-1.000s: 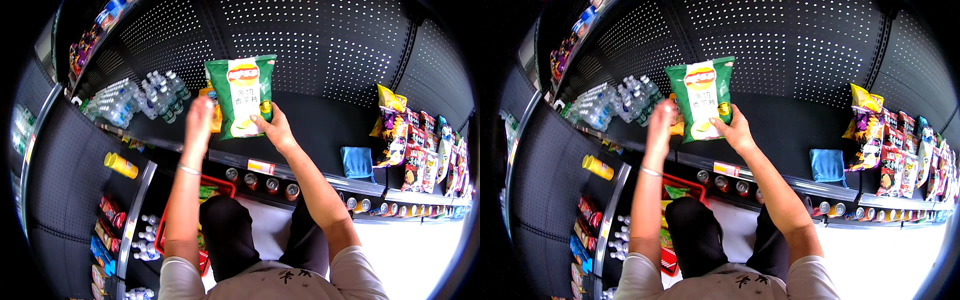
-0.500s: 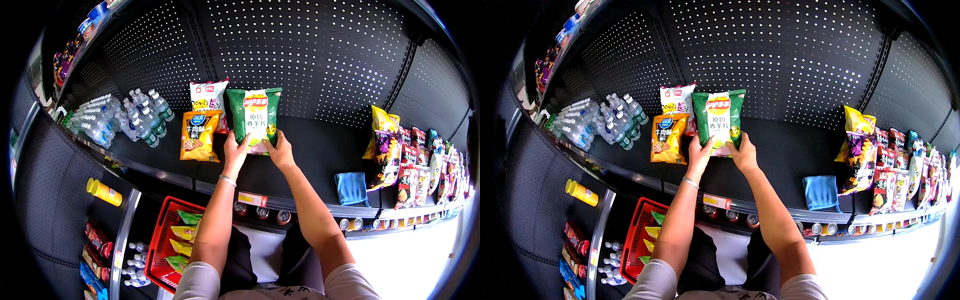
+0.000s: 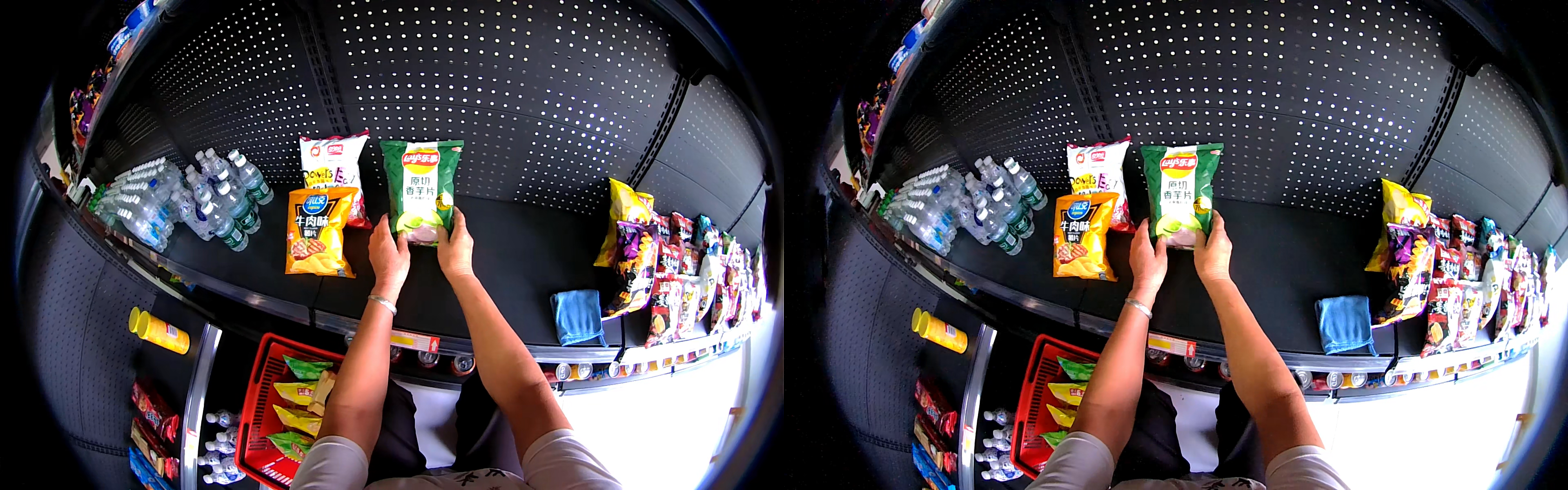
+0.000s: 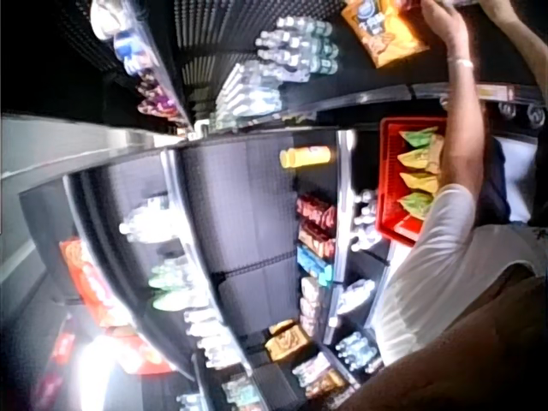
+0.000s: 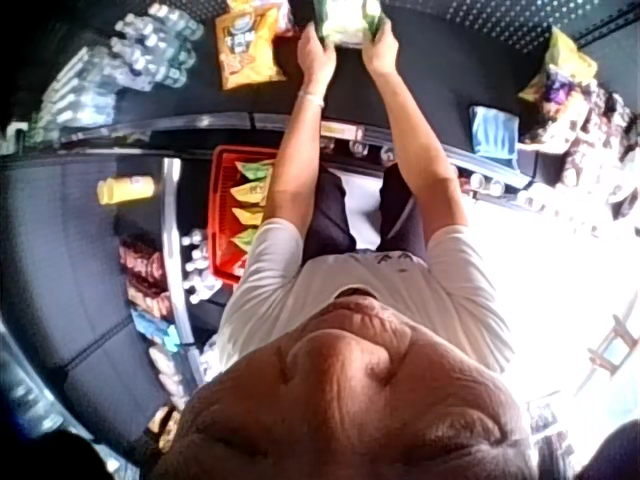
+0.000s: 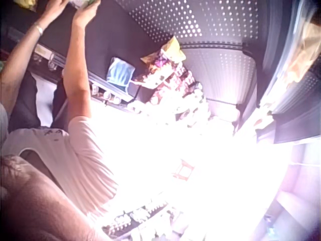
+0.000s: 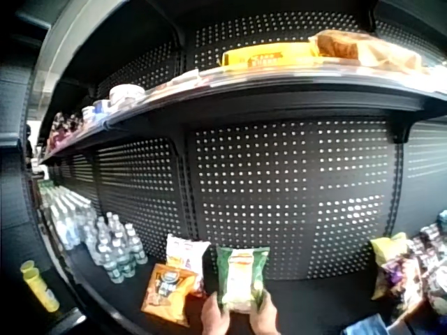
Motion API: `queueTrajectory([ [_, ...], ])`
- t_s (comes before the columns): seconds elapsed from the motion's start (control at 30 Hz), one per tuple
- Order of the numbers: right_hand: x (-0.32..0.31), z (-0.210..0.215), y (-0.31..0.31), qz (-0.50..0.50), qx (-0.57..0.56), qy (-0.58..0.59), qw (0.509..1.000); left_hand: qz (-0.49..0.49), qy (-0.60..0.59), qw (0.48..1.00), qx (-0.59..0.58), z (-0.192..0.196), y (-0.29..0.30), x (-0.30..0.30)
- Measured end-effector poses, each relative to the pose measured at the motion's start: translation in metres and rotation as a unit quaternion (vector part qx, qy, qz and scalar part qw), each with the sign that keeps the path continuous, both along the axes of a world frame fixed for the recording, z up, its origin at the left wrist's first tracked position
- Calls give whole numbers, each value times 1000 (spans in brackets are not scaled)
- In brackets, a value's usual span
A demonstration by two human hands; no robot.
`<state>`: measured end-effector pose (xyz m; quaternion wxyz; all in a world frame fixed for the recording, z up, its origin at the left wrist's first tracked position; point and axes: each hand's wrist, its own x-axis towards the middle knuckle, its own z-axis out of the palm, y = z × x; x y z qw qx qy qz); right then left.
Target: The person wipes a store shelf with a blue cloth and then restocks it with various snack items. They take bags of chips and other snacks from a red basket and place them on the shelf, arranging them in rows.
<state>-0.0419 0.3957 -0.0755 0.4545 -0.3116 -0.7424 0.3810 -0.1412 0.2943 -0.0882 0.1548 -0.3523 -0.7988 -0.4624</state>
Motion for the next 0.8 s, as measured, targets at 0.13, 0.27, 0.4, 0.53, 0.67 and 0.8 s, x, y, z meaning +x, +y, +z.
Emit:
queueTrajectory([
  [0.13, 1, 2, 0, 1, 0, -65, 998, 22, 13, 1000, -6, 2, -1, -1],
  [0.27, 8, 11, -4, -62, 60, -212, 974, 70, 35, 995, -55, 9, -8, 5],
  [0.4, 18, 17, -1, -83, 117, -245, 959, 88, 5, 991, -102, 25, -7, 19],
  [0.53, 16, 23, -9, -81, 119, -232, 962, 100, -4, 994, -54, 17, -11, 11],
  [0.67, 13, 25, -13, -68, 86, -228, 967, 94, 3, 995, -22, 10, -10, 7],
  [0.8, 13, 18, -5, -47, 79, -166, 982, 66, -46, 995, 52, 9, -2, 8],
])
